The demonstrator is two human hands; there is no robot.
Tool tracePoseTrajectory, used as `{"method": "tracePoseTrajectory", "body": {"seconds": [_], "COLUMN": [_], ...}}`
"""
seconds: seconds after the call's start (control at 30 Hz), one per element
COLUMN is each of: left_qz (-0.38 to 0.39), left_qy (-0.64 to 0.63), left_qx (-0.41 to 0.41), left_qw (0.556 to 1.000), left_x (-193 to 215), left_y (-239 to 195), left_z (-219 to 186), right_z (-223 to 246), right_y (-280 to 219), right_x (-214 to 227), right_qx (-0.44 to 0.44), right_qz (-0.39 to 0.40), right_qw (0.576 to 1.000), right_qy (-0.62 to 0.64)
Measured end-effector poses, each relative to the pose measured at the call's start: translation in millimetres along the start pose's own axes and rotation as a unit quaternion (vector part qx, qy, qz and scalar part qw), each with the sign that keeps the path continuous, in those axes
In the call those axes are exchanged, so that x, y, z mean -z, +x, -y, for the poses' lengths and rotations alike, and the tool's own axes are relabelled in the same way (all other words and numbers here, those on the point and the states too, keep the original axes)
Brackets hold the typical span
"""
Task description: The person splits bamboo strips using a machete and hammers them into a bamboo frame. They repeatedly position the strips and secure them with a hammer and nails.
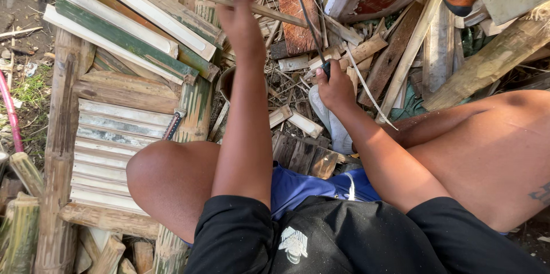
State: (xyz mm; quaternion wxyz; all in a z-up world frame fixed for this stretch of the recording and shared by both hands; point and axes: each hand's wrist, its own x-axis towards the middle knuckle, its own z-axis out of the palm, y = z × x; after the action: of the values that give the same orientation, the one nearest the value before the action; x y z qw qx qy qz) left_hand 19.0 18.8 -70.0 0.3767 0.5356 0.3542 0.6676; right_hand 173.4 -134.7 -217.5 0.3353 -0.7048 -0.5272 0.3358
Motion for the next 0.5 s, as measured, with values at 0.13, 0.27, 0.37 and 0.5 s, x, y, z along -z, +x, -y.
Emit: {"method": "tracePoseTrajectory", "body": {"seconds": [0.13, 0.27, 0.37, 0.5], "left_qz": [0.002, 0.001, 0.031, 0.078], "left_qy": [-0.119, -0.16, -0.182, -0.186], "left_qx": [-0.098, -0.085, -0.07, -0.094], "left_qw": [0.988, 0.983, 0.98, 0.975], "left_x": [5, -12, -14, -16], "left_y": [23, 8, 3, 7], "left_z": [-72, -98, -103, -105], "right_z": [24, 83, 117, 124], "right_y": [-3, -18, -31, -18], "right_x": [1, 22, 35, 43], "right_qx": [-0.008, 0.045, 0.111, 0.082], "right_qz": [0.03, 0.084, 0.065, 0.05], "right_qw": [1.0, 0.993, 0.986, 0.991], "right_qy": [0.004, 0.069, 0.104, 0.091]}}
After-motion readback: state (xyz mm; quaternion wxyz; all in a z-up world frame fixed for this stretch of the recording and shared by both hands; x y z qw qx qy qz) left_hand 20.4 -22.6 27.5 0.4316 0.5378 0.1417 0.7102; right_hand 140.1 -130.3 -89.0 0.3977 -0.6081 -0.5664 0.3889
